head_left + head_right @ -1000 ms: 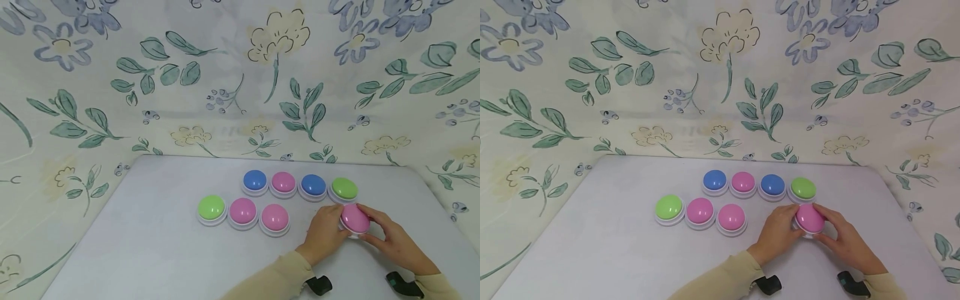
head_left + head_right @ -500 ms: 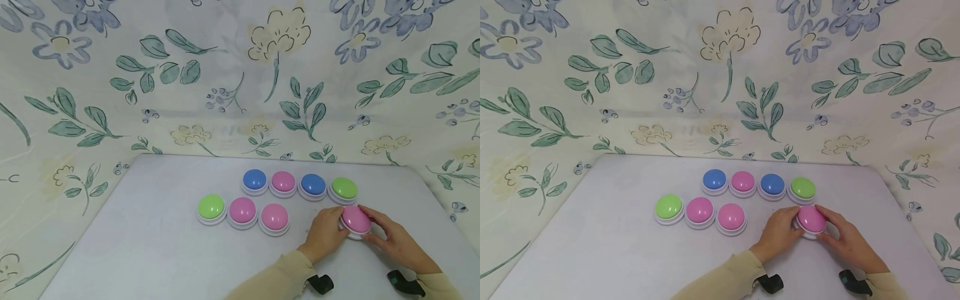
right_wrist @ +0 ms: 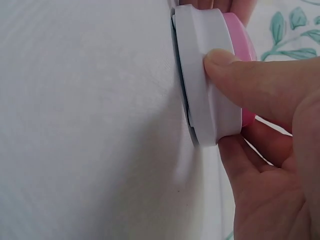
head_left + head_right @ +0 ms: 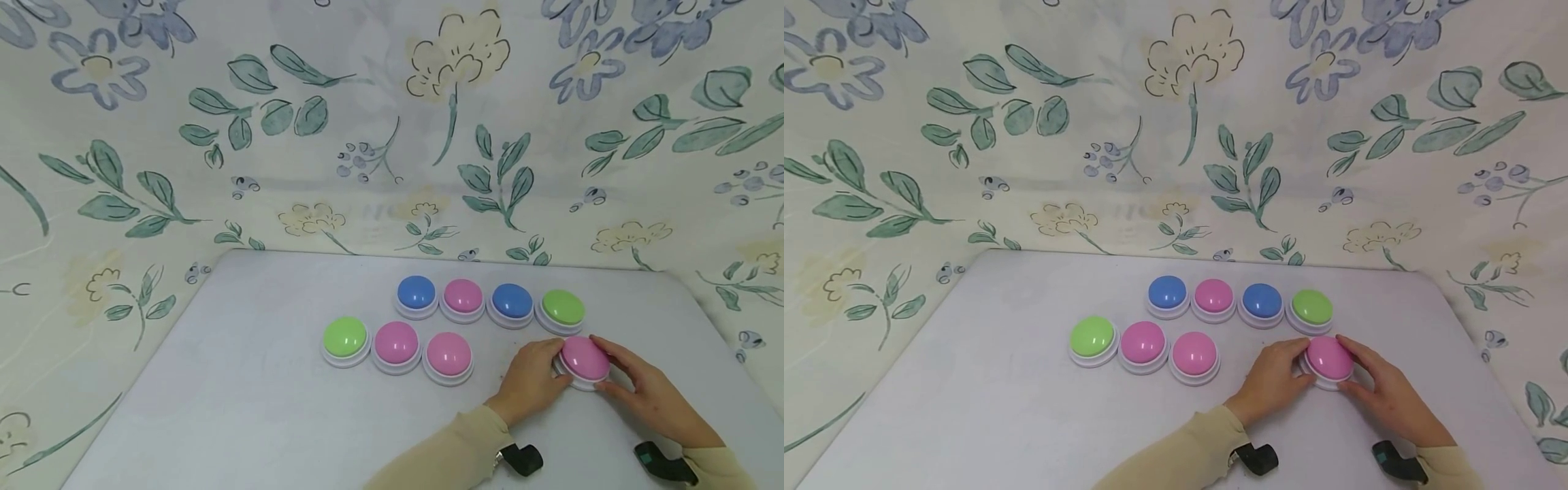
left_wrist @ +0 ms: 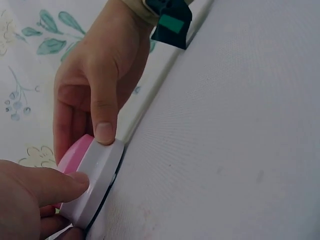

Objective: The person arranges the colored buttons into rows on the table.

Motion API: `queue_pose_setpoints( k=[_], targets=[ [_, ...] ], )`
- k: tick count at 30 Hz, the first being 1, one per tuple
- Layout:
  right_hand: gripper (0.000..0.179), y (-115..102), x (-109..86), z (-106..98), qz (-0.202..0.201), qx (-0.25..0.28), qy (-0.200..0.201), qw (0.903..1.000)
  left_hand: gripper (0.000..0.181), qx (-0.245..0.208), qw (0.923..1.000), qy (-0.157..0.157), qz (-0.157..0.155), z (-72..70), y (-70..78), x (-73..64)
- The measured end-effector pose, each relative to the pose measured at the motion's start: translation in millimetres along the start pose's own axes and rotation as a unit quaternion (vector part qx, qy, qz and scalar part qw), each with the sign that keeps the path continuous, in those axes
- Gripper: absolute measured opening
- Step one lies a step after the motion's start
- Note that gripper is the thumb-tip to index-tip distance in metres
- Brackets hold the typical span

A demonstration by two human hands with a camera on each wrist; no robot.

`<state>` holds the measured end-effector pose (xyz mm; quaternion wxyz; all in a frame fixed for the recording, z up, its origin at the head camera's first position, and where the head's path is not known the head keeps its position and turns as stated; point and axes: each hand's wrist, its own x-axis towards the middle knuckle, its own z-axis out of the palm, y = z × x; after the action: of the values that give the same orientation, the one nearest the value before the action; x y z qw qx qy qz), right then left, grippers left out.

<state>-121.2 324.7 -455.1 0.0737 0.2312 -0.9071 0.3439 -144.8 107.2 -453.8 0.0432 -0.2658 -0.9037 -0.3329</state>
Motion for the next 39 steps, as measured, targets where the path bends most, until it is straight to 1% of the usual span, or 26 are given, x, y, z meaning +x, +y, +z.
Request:
queue_pose_setpoints(
  k=[6,9,12,18,22,25,27,31,35,39],
  targets=[
    [0.077,-0.5,0.1,-1.1,-0.004,0.000,0.001,1.0000,0.053,-0.004,0.9999,-0.010,0.001,-1.3,-0.1,0.3],
    [0.077,-1.3,0.5,-1.0,-0.007,0.001,0.002,1.0000,0.052,-0.001,1.0000,-0.007,0.003,-1.8,-1.0,0.4],
    [0.076,-2.3,1.5,-1.1,-0.001,0.000,0.000,1.0000,0.052,0.003,1.0000,-0.002,0.007,-2.0,-2.4,0.3],
    [0.074,-3.5,1.9,-1.5,-0.002,-0.009,0.000,1.0000,0.050,-0.003,0.9999,-0.001,0.013,-1.7,-3.8,-0.1],
    [0.081,-5.6,2.2,-4.7,-0.001,0.000,-0.007,1.0000,0.049,-0.003,0.9999,0.006,0.011,-2.7,-2.6,-0.7],
    [0.087,-7.8,2.5,-9.3,0.016,0.011,-0.010,0.9998,0.048,-0.001,0.9999,0.009,0.009,-4.8,-0.7,-1.1],
    [0.090,-8.8,2.9,-12.0,0.032,0.012,-0.009,0.9994,0.049,-0.003,0.9999,0.010,0.013,-7.2,0.8,-0.7],
    [0.091,-11.2,4.0,-14.8,0.054,0.012,-0.003,0.9985,0.047,-0.006,0.9997,0.010,0.022,-13.2,4.6,1.0],
    [0.089,-15.3,4.5,-14.6,0.053,0.009,0.008,0.9985,0.045,0.013,0.9992,0.001,0.039,-23.1,8.7,2.7],
    [0.089,-22.5,7.6,-13.1,0.036,0.004,0.027,0.9990,0.044,0.028,0.9981,-0.013,0.054,-38.4,7.7,2.2]
  ],
)
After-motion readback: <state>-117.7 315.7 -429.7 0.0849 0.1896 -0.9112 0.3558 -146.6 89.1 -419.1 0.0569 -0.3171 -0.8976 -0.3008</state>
